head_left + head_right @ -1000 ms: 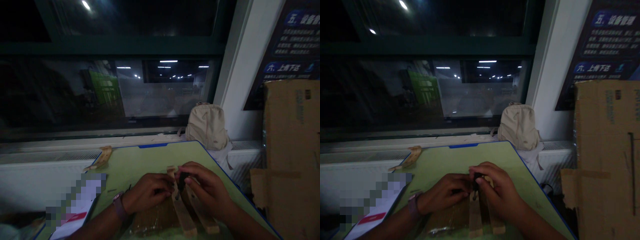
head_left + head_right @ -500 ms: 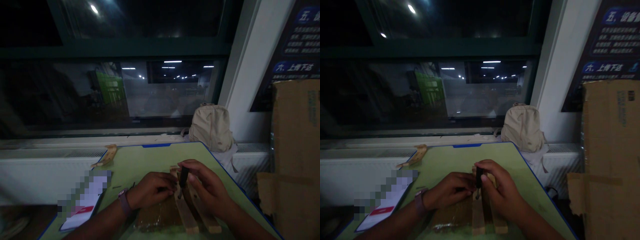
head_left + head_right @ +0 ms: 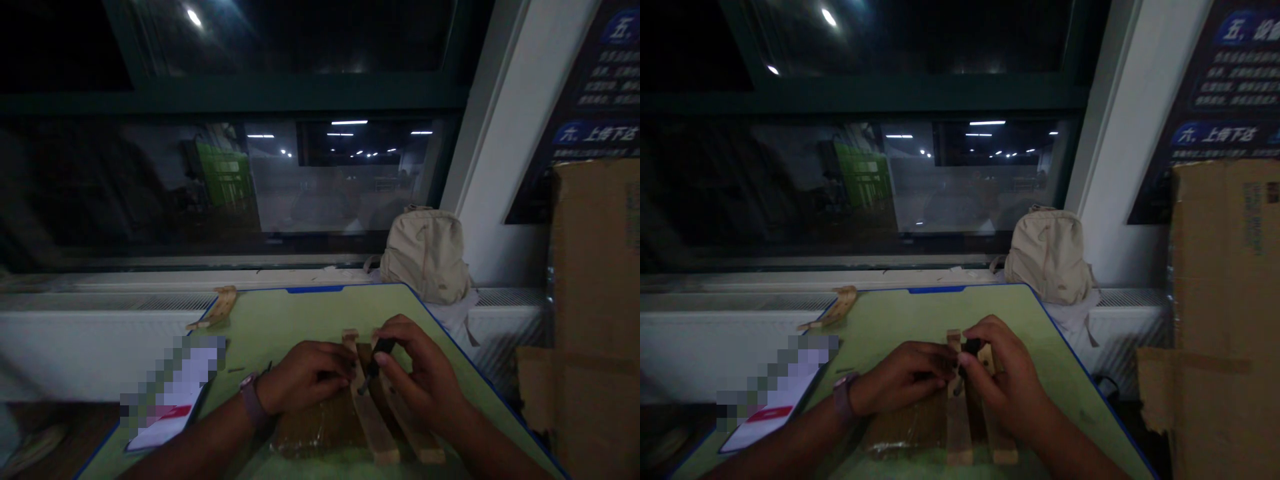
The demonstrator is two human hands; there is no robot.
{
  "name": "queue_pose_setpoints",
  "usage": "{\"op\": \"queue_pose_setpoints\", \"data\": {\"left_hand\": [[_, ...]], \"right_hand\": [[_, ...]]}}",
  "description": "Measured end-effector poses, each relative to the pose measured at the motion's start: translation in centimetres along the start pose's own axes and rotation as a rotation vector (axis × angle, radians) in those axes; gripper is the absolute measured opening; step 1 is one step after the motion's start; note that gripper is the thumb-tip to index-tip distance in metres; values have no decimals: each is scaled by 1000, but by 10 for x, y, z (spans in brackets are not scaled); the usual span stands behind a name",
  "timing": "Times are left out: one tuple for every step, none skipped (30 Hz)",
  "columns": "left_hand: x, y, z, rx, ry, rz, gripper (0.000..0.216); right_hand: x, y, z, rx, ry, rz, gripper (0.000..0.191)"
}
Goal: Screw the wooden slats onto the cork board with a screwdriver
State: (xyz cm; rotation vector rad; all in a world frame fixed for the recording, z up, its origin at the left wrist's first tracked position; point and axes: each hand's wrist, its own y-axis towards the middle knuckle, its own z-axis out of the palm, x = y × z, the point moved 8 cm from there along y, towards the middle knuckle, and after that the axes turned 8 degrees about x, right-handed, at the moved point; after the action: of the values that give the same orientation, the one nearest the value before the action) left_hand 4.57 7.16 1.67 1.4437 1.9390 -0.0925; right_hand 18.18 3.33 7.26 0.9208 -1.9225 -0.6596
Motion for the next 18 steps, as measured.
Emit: {"op": "queue_pose_setpoints", "data": {"left_hand": [[0, 0, 0, 0, 0, 0, 14], [0, 0, 0, 0, 0, -1, 14], [0, 0, 0, 0, 1, 0, 14], [-1, 0, 0, 1, 1, 1, 14], [-2, 0, 0, 1, 2, 2, 15], [-2, 0, 0, 1, 3, 4, 15], [-2, 0, 0, 4, 4, 4, 15], [-2, 1, 0, 7, 6, 4, 15], [-2, 1, 0, 9, 8, 1, 15], [-1, 1, 0, 11, 10, -3, 16], [-1, 1, 1, 13, 11, -7, 16], [0, 1, 1, 13, 13, -12, 16], [1, 0, 1, 12, 14, -17, 16], [2, 0, 1, 12, 16, -22, 16], [3, 0, 1, 12, 18, -26, 16], [3, 0, 1, 13, 19, -30, 16], [4, -1, 1, 14, 20, -32, 16], [4, -1, 1, 15, 21, -33, 16]], "right_hand": [[1, 0, 0, 2, 5, -9, 19], [0, 0, 0, 9, 17, -12, 20], [-1, -1, 1, 16, 37, -3, 22], [-3, -1, 2, 24, 63, 15, 24], [-5, -2, 3, 33, 91, 41, 24], [-8, -3, 5, 41, 119, 70, 25], [-9, -3, 6, 47, 141, 90, 24], [-10, -3, 7, 51, 159, 103, 23], [-10, -3, 7, 53, 173, 106, 22], [-9, -3, 8, 53, 187, 100, 22], [-8, -3, 8, 50, 200, 92, 22], [-8, -3, 7, 42, 213, 84, 21], [-8, -3, 6, 30, 226, 81, 21], [-9, -4, 5, 13, 234, 81, 21], [-9, -4, 4, -6, 234, 81, 22], [-10, -4, 3, -19, 223, 81, 23], [-10, -4, 2, -23, 204, 77, 23], [-10, -3, 1, -18, 181, 69, 22]]}}
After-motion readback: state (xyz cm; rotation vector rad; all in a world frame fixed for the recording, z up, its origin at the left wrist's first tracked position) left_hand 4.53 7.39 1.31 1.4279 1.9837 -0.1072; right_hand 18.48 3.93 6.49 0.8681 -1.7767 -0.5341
